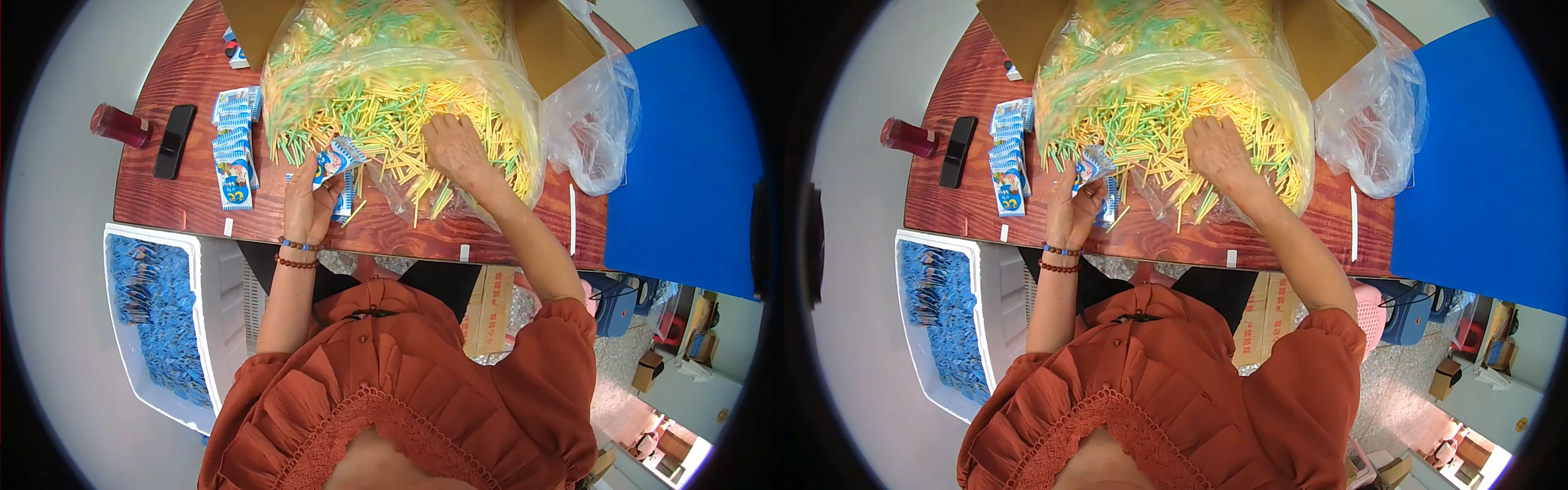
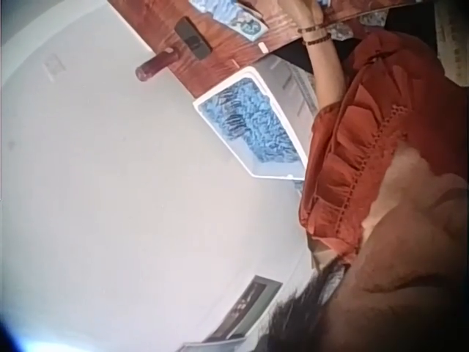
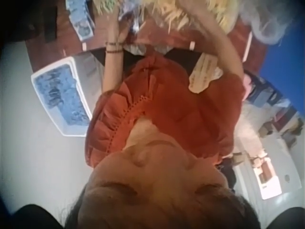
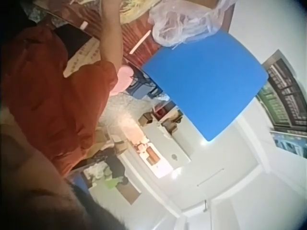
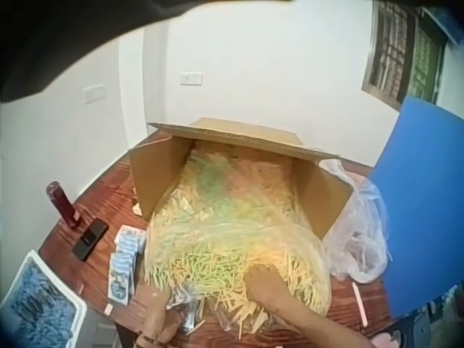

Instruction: Sorting and packaging small blue item packets into a container.

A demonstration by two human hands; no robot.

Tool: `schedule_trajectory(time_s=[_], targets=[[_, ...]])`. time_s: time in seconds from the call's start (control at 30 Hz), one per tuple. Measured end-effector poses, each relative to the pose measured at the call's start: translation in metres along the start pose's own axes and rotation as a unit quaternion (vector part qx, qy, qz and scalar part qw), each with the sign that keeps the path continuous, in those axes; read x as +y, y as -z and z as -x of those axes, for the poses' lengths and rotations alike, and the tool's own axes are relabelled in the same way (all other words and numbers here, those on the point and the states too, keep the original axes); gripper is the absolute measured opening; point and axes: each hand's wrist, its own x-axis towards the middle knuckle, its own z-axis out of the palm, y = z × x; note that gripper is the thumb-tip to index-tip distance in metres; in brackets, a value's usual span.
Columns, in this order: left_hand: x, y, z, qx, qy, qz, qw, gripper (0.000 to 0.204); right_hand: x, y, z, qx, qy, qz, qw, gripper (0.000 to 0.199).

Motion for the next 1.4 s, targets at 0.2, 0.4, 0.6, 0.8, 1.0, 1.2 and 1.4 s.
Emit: schedule_trajectory(time_s=[0.2, 0.4, 0.6, 0.8, 1.0, 1.2, 1.4], targets=[[-0.004, -0.005, 0.001, -0.015, 0.001, -0.016, 1.000, 0.021, -0.007, -0.015, 0.003, -0.005, 0.016, 0.022, 1.000, 0.012], [-0.006, -0.007, 0.002, -0.015, 0.005, -0.011, 1.000, 0.022, 0.001, -0.018, 0.004, -0.007, 0.030, -0.006, 0.999, 0.013], [-0.008, -0.011, 0.003, -0.014, 0.004, -0.010, 1.000, 0.024, 0.000, -0.018, 0.002, -0.042, 0.030, -0.017, 0.999, 0.018], [-0.007, -0.007, 0.003, -0.007, 0.005, -0.010, 1.000, 0.025, 0.010, -0.006, 0.010, -0.039, -0.036, -0.146, 0.988, 0.012], [-0.011, -0.005, 0.001, -0.012, 0.012, -0.014, 1.000, 0.024, 0.022, -0.011, 0.012, -0.089, -0.142, -0.286, 0.943, 0.031], [-0.013, -0.004, -0.001, -0.018, 0.027, -0.012, 0.999, 0.024, 0.037, -0.031, 0.012, 0.076, -0.121, -0.342, 0.929, 0.031], [-0.012, -0.006, 0.002, -0.014, 0.023, -0.020, 0.999, 0.023, 0.018, 0.000, 0.003, -0.096, -0.222, -0.367, 0.898, 0.038]])
